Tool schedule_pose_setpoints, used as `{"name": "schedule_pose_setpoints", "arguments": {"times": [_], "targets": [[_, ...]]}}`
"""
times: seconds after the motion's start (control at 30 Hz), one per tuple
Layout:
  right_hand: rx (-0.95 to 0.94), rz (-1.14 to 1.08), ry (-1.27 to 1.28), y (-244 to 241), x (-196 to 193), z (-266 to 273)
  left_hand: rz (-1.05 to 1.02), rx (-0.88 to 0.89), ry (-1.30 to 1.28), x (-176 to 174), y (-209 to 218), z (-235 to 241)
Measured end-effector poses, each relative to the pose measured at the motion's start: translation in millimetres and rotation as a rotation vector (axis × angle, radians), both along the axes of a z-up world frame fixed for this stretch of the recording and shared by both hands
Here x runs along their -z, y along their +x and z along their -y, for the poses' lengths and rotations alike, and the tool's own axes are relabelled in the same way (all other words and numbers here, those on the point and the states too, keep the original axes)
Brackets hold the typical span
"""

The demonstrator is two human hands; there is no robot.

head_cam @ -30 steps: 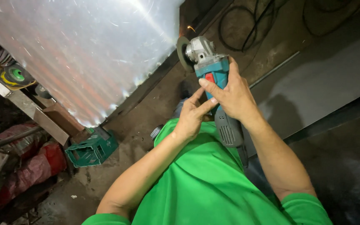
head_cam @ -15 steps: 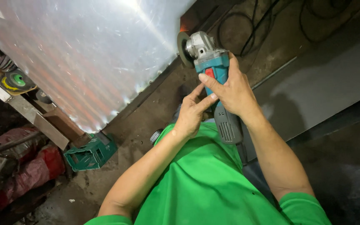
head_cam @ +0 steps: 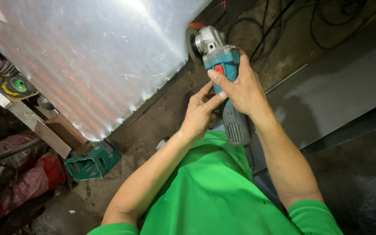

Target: Grinding the edges of a metal sheet and then welding a seam.

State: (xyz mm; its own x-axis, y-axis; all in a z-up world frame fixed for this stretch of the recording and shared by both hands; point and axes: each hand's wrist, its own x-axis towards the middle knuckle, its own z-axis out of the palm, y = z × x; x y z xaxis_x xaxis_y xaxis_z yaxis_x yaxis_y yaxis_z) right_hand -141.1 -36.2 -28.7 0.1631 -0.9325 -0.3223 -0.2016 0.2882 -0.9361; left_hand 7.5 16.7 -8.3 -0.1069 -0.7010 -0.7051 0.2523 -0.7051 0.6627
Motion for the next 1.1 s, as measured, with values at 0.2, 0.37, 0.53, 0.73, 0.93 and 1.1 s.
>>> {"name": "schedule_pose_setpoints", "arguments": {"times": [0.2,0.37,0.53,0.73,0.93,1.1], "targets": [[0.006,-0.036,0.021,1.1,-2.8,-0.9,0.014,0.01,-0.019,0.9,0.8,-0.3],[0.007,-0.036,0.03,2.4,-5.0,-7.7,-0.033,-0.038,-0.029,7.8,1.2,-12.3],[0.006,-0.041,0.012,2.9,0.6,-3.4,-0.062,-0.023,-0.128,23.3,2.7,-9.8],[0.024,-0.006,-0.042,7.0,-0.8,-11.9,0.041,0.019,-0.075,11.0,4.9,-12.3],[0.035,-0.056,0.028,10.7,-8.3,-36.2,-0.088,-0.04,-0.022,17.4,10.2,-40.0],[0.049,-0.014,0.068,14.6,-15.4,-61.4,0.035,0.042,-0.033,22.0,15.4,-69.1]]}}
